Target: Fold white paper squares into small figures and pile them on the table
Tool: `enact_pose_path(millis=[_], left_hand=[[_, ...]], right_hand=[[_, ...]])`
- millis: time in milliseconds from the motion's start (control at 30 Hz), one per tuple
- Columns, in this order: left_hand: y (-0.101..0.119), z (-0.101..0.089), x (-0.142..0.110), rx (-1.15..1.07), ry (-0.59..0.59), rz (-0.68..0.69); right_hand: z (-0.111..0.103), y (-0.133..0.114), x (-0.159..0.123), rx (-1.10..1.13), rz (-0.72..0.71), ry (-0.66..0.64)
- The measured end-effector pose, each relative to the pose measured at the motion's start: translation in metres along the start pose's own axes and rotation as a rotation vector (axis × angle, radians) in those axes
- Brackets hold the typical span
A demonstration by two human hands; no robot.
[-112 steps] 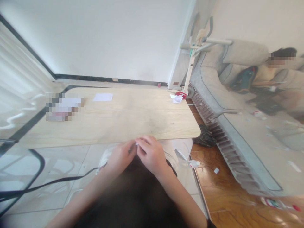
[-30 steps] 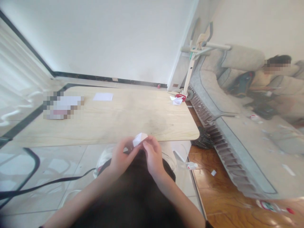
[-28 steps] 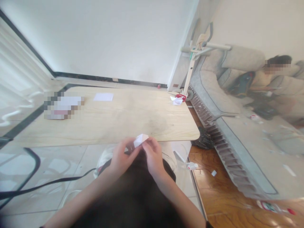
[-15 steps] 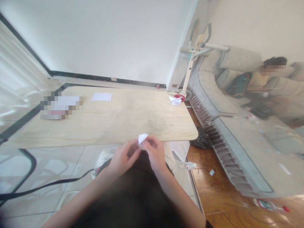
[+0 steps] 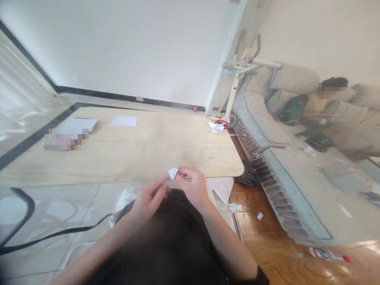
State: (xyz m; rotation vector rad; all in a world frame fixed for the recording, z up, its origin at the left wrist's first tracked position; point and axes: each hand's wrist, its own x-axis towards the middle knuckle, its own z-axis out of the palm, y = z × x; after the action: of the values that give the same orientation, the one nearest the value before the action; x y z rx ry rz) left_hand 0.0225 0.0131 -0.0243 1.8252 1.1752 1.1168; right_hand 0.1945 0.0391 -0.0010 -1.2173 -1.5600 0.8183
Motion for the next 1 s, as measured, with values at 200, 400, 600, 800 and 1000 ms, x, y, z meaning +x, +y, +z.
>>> enact_pose_path(millis=[200,400,600,800,1000], left_hand=[[-0.001,-0.001,0.001,-0.160,-0.047,-0.048],[0.000,0.007,0.000,-0.338,-0.109,-0.154],[-0.004,0.009,-0.001,-0.338,-0.164,-0.145],[-0.008,0.006,0.001,-0.318,-0.143,-0.164],[-0.008,0.005,0.002,-0.351,-0.126,-0.161]], right_hand=[[-0.004,-0.002,0.006,-0.077,-0.103,-0.058],[-0.076,-0.008,0.089,-0.429,-0.302,-0.087],[-0.168,0.021,0.189,-1.169,-0.071,-0.232],[-0.180,0.060,0.193,-1.286,0.034,-0.318],[-0.183,0.082,0.190,-1.339,0.089,-0.318]])
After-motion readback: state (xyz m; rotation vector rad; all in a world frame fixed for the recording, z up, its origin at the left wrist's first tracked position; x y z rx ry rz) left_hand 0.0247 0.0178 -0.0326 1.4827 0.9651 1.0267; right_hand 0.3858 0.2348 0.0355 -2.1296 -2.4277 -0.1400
